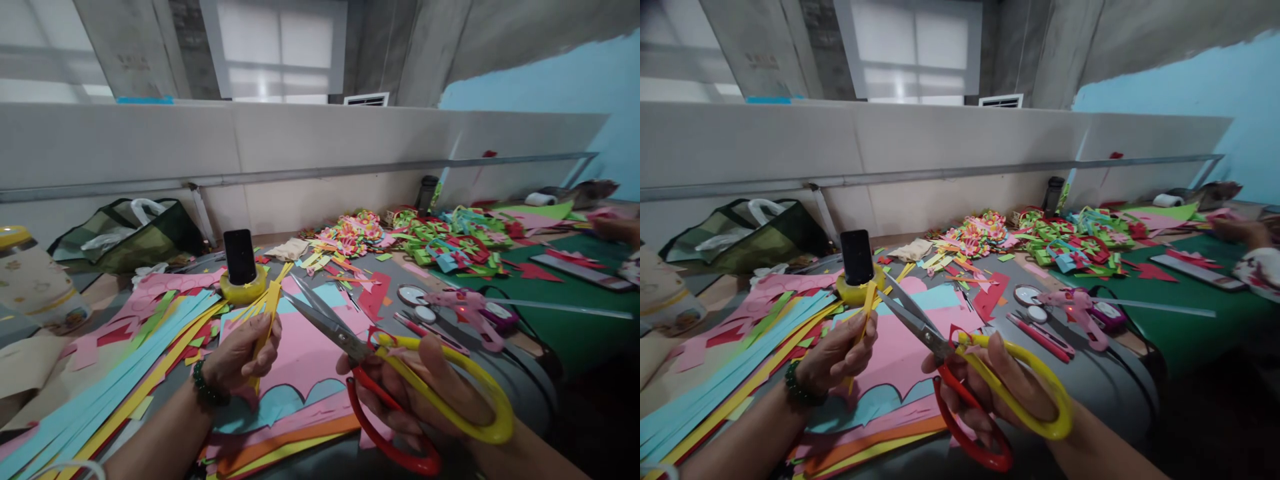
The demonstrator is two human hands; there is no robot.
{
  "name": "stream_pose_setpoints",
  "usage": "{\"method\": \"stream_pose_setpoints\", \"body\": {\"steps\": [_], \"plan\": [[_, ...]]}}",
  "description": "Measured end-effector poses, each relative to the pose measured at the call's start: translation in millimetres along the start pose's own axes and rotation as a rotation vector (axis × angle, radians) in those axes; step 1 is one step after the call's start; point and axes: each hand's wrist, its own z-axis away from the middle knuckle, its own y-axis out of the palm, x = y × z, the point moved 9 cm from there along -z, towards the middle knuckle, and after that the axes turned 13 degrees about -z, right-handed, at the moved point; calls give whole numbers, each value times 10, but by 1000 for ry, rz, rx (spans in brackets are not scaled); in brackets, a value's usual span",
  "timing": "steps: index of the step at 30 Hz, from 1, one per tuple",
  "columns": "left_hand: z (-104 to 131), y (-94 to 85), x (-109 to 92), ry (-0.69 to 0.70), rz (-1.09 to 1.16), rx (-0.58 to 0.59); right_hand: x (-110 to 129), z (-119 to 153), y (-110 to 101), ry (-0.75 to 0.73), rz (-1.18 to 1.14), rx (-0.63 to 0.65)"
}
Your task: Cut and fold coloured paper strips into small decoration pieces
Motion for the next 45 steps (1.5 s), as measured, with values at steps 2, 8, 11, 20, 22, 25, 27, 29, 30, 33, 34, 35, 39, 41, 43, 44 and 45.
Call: {"method": "stream_pose_setpoints", "body": {"steps": [2,8,11,20,22,25,27,29,30,33,34,35,39,41,43,44,45], "plan": [[-5,3,3,1,-13,-5,-1,-11,8,-15,18,7],[-17,57,4,4,-110,16,-68,-44,9,8,50,-21],[-17,88,51,-41,-167,25,-67,-67,21,0,64,-36],[-17,16,82,-101,-317,-46,-160,-139,35,-3,-36,-86],[-19,23,93,-109,-330,-33,-90,-121,-1,-38,-27,-122],[-33,25,107,-118,-338,-22,359,-16,-183,-270,112,-287],[-50,-34,59,-81,-315,-84,799,118,-334,-471,403,-470],[-59,-127,-6,-33,-274,-179,1111,164,-428,-522,861,-616],[-60,-173,-28,-17,-251,-222,1171,124,-491,-467,1094,-659],[-58,-305,-29,-17,-158,-344,1103,-46,-864,-180,1544,-771],[-59,-335,-8,-30,-116,-372,1035,-94,-1005,-89,1617,-798],[-60,-356,20,-48,-71,-393,947,-142,-1134,-1,1674,-800],[-61,-390,138,-123,103,-446,707,-238,-1417,186,1812,-752],[-60,-392,149,-128,148,-468,697,-242,-1413,231,1855,-715],[-64,-380,123,-105,174,-479,750,-244,-1305,271,1922,-692],[-67,-367,103,-89,187,-483,789,-254,-1212,281,1957,-693],[-67,-356,88,-79,197,-491,827,-291,-1073,253,1994,-679]]}}
